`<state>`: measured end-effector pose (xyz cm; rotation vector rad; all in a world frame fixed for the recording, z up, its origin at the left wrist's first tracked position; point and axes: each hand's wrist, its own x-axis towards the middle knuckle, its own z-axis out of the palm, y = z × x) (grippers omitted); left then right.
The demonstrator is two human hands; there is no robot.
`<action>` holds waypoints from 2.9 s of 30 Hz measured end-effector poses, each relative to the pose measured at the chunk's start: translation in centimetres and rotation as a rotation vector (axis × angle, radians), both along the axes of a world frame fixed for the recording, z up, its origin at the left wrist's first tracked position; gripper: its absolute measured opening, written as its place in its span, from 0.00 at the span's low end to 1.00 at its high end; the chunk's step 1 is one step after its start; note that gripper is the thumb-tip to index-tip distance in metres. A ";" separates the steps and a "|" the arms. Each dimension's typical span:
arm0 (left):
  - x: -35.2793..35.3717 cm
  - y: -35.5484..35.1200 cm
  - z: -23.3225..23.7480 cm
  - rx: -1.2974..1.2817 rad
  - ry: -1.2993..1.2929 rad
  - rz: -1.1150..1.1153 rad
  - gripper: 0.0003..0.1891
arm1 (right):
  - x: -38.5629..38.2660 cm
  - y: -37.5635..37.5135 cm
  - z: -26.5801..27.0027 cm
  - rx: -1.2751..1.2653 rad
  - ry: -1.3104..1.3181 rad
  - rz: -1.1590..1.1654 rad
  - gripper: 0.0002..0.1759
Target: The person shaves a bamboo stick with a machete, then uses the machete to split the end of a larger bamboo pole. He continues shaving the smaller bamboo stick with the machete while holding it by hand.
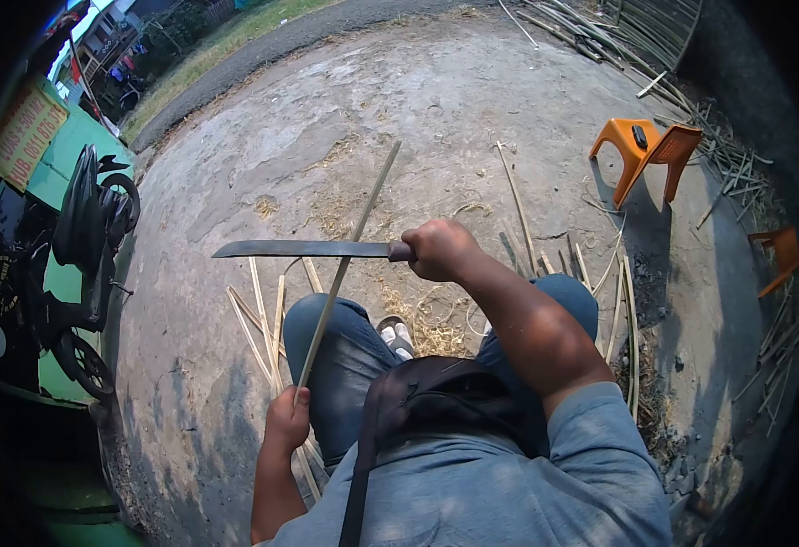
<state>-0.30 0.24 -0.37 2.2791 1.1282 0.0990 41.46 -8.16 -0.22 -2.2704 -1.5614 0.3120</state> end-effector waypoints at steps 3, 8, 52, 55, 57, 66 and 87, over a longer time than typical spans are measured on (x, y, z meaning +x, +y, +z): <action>0.1 -0.1 -0.1 0.011 -0.005 -0.003 0.33 | 0.3 -0.1 0.2 0.009 -0.005 -0.010 0.08; 0.3 -0.2 0.4 -0.001 -0.006 -0.008 0.33 | 1.1 -0.5 0.5 -0.014 0.068 -0.064 0.08; 0.3 -0.3 0.3 0.015 -0.006 -0.004 0.36 | 4.1 -0.7 -1.0 0.033 0.151 -0.106 0.09; 0.4 -0.2 0.2 -0.010 -0.012 -0.004 0.36 | 2.9 -0.8 -0.7 0.007 0.193 -0.094 0.09; 0.3 -0.2 0.2 -0.007 -0.005 -0.004 0.36 | 1.3 -0.7 -0.5 -0.029 0.183 -0.022 0.09; 0.3 -0.4 0.2 0.012 0.006 0.003 0.35 | 0.4 -0.2 0.7 -0.050 0.118 -0.007 0.11; 0.7 -0.9 0.3 0.061 0.047 0.011 0.34 | 1.5 -0.1 0.8 -0.115 0.049 -0.078 0.10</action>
